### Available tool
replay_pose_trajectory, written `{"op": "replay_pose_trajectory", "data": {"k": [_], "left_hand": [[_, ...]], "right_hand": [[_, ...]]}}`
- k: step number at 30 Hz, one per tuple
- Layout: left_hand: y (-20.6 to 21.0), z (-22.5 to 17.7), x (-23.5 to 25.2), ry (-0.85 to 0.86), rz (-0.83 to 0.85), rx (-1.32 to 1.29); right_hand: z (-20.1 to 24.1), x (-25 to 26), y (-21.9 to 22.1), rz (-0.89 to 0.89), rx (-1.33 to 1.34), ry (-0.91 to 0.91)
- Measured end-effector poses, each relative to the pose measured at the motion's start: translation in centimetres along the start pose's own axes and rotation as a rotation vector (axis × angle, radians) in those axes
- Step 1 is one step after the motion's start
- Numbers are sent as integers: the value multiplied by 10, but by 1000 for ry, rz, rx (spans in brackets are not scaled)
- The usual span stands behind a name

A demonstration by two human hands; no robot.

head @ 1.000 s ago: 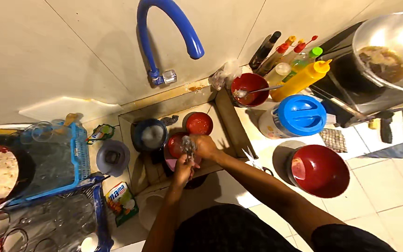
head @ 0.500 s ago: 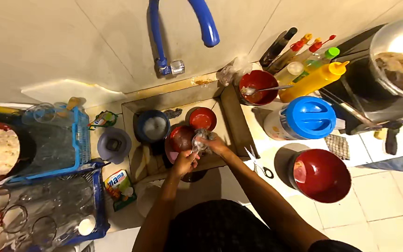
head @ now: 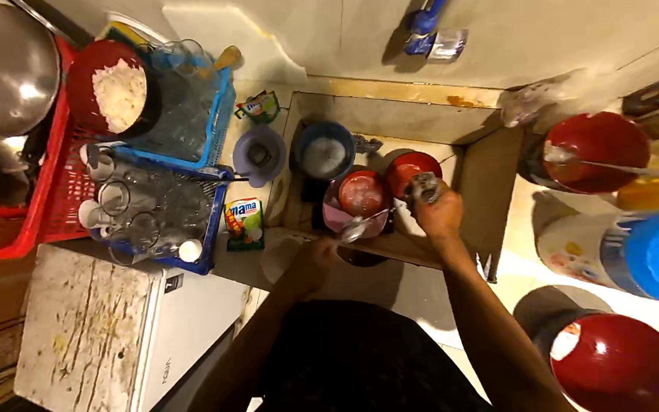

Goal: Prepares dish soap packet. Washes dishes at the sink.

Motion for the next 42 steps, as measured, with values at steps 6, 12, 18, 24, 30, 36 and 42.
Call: {"op": "replay_pose_trajectory", "data": {"k": [6, 12, 18, 24, 30, 36, 42], "left_hand": [[-28, 104, -54, -389, -74, -78], [-18, 130, -39, -458, -90, -106], [-30, 130, -53, -428, -218, 124], [-34, 130, -55, -428, -277, 87], [-43, 115, -67, -371, -398, 22], [-39, 76, -40, -3, -497, 24], [-41, -32, 41, 432, -473, 130]], "right_hand": [[-28, -8, -6, -30, 172, 38], [-34, -11, 2, 88, 267, 147], [-76, 1, 21, 95, 429, 445], [-149, 40, 75, 17, 662, 718], [-149, 74, 86, -54, 584, 777], [-102, 60, 34, -328, 185, 371], [-68, 52, -20, -556, 28, -91]]}}
Point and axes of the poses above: each hand's wrist, its own x-axis towards the middle knuckle, its own y-axis out of the palm, z = x × y, the point moved 1 cm from there along x, towards the middle knuckle, and after that the axes turned 12 degrees about -y, right-handed, at the moved point
